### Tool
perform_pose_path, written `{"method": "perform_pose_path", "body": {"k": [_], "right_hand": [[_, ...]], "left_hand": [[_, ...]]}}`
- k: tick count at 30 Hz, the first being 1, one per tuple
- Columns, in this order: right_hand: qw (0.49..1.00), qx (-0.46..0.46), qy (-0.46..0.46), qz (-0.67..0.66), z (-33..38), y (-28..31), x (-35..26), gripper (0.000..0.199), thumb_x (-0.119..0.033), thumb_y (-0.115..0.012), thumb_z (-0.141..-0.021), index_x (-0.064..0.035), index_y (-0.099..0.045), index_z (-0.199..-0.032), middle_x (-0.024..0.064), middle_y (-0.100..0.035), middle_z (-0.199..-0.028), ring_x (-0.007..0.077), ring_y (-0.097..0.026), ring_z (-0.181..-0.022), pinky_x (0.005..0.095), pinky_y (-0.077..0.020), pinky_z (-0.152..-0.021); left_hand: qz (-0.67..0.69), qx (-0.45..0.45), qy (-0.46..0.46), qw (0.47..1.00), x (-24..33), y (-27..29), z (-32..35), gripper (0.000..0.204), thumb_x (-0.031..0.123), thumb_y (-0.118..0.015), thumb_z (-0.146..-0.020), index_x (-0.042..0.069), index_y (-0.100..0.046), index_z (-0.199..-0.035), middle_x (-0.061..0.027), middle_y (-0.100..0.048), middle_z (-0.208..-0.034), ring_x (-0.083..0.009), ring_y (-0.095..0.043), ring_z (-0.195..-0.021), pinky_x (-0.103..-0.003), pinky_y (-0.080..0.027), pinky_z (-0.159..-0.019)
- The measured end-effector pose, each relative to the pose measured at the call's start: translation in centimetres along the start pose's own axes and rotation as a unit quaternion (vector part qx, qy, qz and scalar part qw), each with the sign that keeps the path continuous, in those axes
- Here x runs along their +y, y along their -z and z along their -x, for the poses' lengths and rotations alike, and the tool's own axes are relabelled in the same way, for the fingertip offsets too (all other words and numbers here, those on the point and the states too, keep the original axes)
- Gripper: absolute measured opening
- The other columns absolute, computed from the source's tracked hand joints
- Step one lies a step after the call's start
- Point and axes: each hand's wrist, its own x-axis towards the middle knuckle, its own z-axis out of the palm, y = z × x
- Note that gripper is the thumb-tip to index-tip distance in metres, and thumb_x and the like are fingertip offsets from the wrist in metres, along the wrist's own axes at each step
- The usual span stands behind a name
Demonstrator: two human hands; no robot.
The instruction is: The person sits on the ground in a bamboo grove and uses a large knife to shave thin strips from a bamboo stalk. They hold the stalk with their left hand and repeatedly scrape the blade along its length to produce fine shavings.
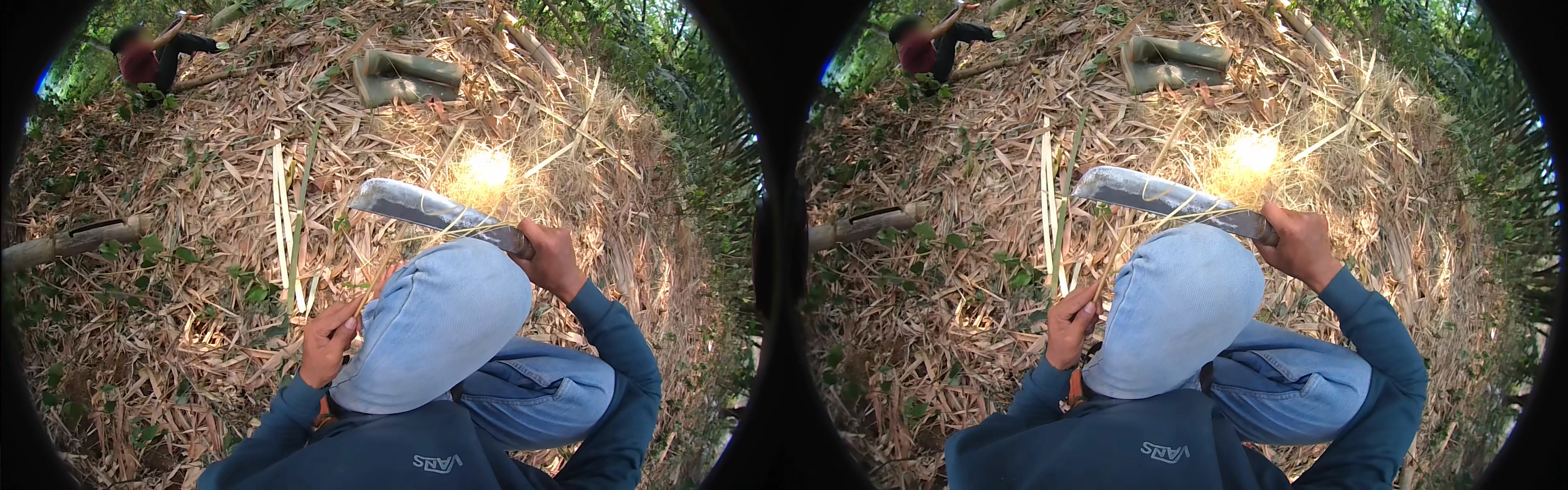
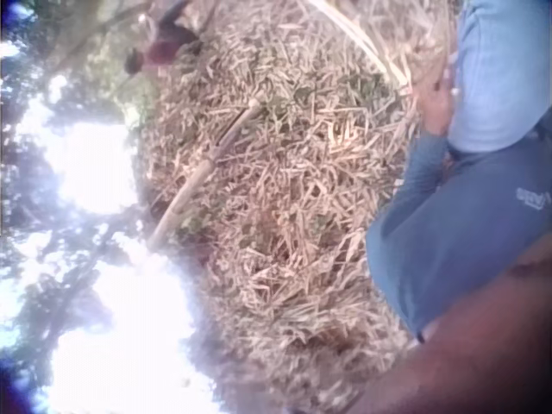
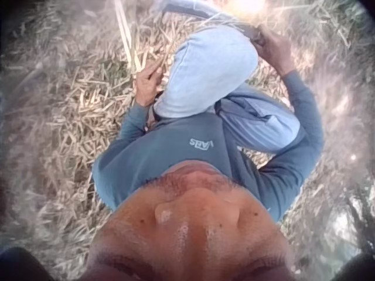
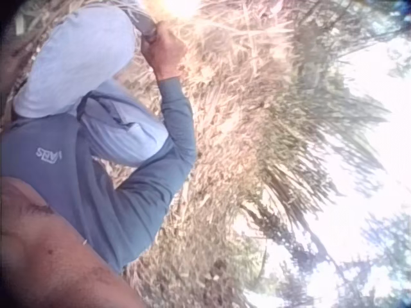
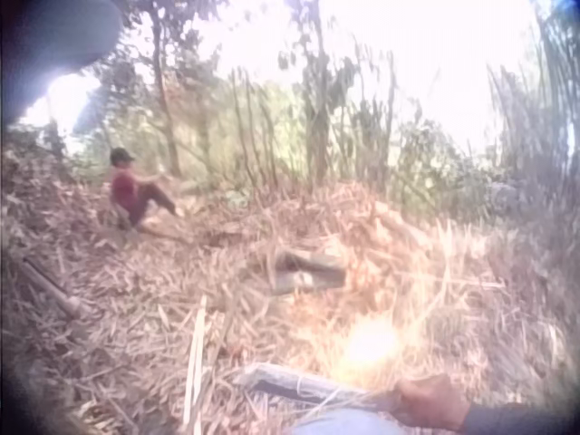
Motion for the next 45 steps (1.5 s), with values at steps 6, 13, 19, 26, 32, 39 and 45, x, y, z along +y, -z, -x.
{"method": "perform_pose_path", "body": {"k": [6, 13, 19, 26, 32, 39, 45], "right_hand": [[1.000, -0.011, -0.012, -0.026, -0.1, -0.4, -0.8, 0.030, -0.026, -0.078, -0.071, -0.0118, -0.052, -0.079, 0.0088, -0.059, -0.058, 0.0288, -0.062, -0.052, 0.0388, -0.0466, -0.046], [1.000, -0.016, 0.010, 0.002, -1.1, 0.4, -1.3, 0.030, -0.026, -0.076, -0.070, -0.0123, -0.051, -0.078, 0.0061, -0.059, -0.061, 0.0274, -0.062, -0.053, 0.0386, -0.0458, -0.045], [1.000, 0.012, 0.023, -0.004, -0.9, -0.1, -0.5, 0.032, -0.026, -0.077, -0.070, -0.0118, -0.050, -0.079, 0.0069, -0.058, -0.059, 0.0283, -0.062, -0.052, 0.0387, -0.0452, -0.046], [1.000, 0.001, 0.004, -0.019, 0.2, -0.3, 0.1, 0.033, -0.026, -0.079, -0.070, -0.0106, -0.052, -0.082, 0.0086, -0.059, -0.059, 0.0286, -0.063, -0.054, 0.0389, -0.0465, -0.047], [0.999, -0.006, -0.009, -0.036, -0.4, -0.1, -0.6, 0.032, -0.024, -0.078, -0.070, -0.0103, -0.053, -0.083, 0.0100, -0.060, -0.060, 0.0294, -0.063, -0.055, 0.0393, -0.0481, -0.048], [0.999, -0.005, 0.011, -0.037, -0.8, 0.7, -1.0, 0.031, -0.025, -0.078, -0.070, -0.0105, -0.054, -0.083, 0.0100, -0.060, -0.060, 0.0301, -0.063, -0.054, 0.0394, -0.0484, -0.049], [1.000, -0.010, 0.022, -0.001, -0.9, 0.8, -0.9, 0.033, -0.026, -0.079, -0.069, -0.0112, -0.052, -0.083, 0.0064, -0.060, -0.064, 0.0261, -0.064, -0.056, 0.0382, -0.0470, -0.048]], "left_hand": [[0.052, 0.049, 0.068, 0.995, -0.2, 0.0, 0.3, 0.035, 0.010, -0.059, -0.096, -0.001, -0.059, -0.129, -0.0014, -0.056, -0.087, -0.0047, -0.046, -0.063, -0.020, -0.036, -0.053], [0.114, 0.004, -0.036, 0.993, 7.1, -5.4, -10.6, 0.020, 0.004, -0.060, -0.091, -0.005, -0.066, -0.109, -0.0015, -0.060, -0.089, -0.0039, -0.047, -0.063, -0.020, -0.037, -0.053], [0.078, 0.022, -0.076, 0.994, 5.4, -6.1, -9.4, 0.029, 0.002, -0.059, -0.092, -0.004, -0.063, -0.120, -0.0040, -0.060, -0.093, -0.0053, -0.051, -0.067, -0.021, -0.040, -0.057], [0.110, 0.003, -0.005, 0.994, 0.9, -1.2, -1.3, 0.033, 0.005, -0.059, -0.094, -0.004, -0.060, -0.126, -0.0056, -0.059, -0.090, -0.0056, -0.049, -0.063, -0.019, -0.036, -0.051], [0.135, 0.020, 0.060, 0.989, -2.0, 2.0, 4.6, 0.038, 0.009, -0.061, -0.093, -0.002, -0.057, -0.129, -0.0058, -0.058, -0.085, -0.0058, -0.043, -0.057, -0.020, -0.031, -0.046], [0.110, -0.015, 0.033, 0.993, 3.5, -3.1, -4.5, 0.036, 0.011, -0.056, -0.097, 0.000, -0.057, -0.131, -0.0003, -0.058, -0.083, -0.0035, -0.042, -0.058, -0.019, -0.032, -0.049], [0.082, -0.093, -0.018, 0.992, 7.2, -6.0, -11.6, 0.027, 0.009, -0.054, -0.097, -0.002, -0.064, -0.120, 0.0018, -0.058, -0.080, -0.0034, -0.040, -0.057, -0.022, -0.034, -0.051]]}}
